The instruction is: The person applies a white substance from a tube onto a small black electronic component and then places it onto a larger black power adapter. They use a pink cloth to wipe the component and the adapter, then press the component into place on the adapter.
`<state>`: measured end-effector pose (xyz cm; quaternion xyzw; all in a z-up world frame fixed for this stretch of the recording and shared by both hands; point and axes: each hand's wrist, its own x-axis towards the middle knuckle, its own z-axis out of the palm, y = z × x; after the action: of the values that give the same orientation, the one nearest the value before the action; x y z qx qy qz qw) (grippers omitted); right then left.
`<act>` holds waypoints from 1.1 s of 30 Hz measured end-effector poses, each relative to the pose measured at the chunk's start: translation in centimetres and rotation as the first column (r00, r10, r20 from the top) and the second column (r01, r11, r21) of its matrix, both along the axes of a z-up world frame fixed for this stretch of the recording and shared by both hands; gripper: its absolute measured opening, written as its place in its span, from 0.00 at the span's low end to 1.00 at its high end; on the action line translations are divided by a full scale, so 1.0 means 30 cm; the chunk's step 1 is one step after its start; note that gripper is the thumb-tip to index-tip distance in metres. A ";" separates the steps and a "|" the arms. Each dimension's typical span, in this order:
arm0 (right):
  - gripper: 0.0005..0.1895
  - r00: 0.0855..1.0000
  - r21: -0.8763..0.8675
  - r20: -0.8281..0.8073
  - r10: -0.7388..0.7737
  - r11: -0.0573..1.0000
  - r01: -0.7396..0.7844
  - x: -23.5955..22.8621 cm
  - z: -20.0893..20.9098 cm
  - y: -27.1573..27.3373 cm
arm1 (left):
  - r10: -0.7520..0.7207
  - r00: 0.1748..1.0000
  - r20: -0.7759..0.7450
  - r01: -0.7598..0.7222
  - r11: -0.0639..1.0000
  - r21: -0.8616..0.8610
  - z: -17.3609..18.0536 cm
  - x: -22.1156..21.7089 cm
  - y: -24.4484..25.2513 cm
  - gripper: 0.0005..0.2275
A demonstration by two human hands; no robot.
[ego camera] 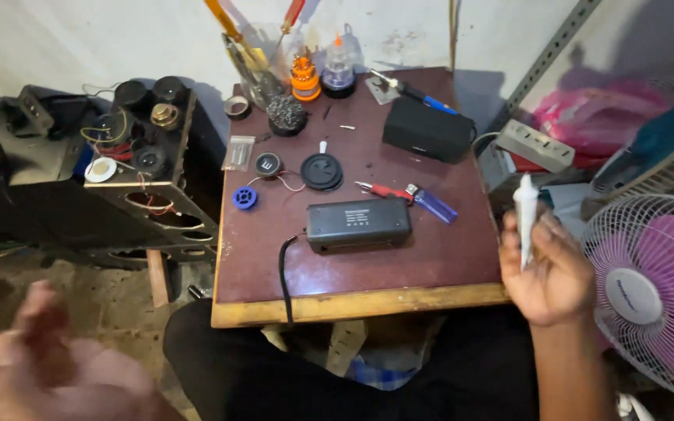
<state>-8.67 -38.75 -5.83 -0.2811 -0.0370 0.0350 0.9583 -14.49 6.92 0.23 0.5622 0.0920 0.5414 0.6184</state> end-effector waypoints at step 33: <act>0.13 0.932 -0.626 0.358 0.058 0.756 0.193 -0.164 0.131 0.405 | -0.806 0.509 -0.303 0.798 0.574 -0.184 0.012 0.030 -0.593 0.04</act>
<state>-13.59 -26.59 -1.90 -0.5992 -0.1848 -0.0409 0.7779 -13.60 -10.87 0.59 0.6219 -0.0627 0.0826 0.7762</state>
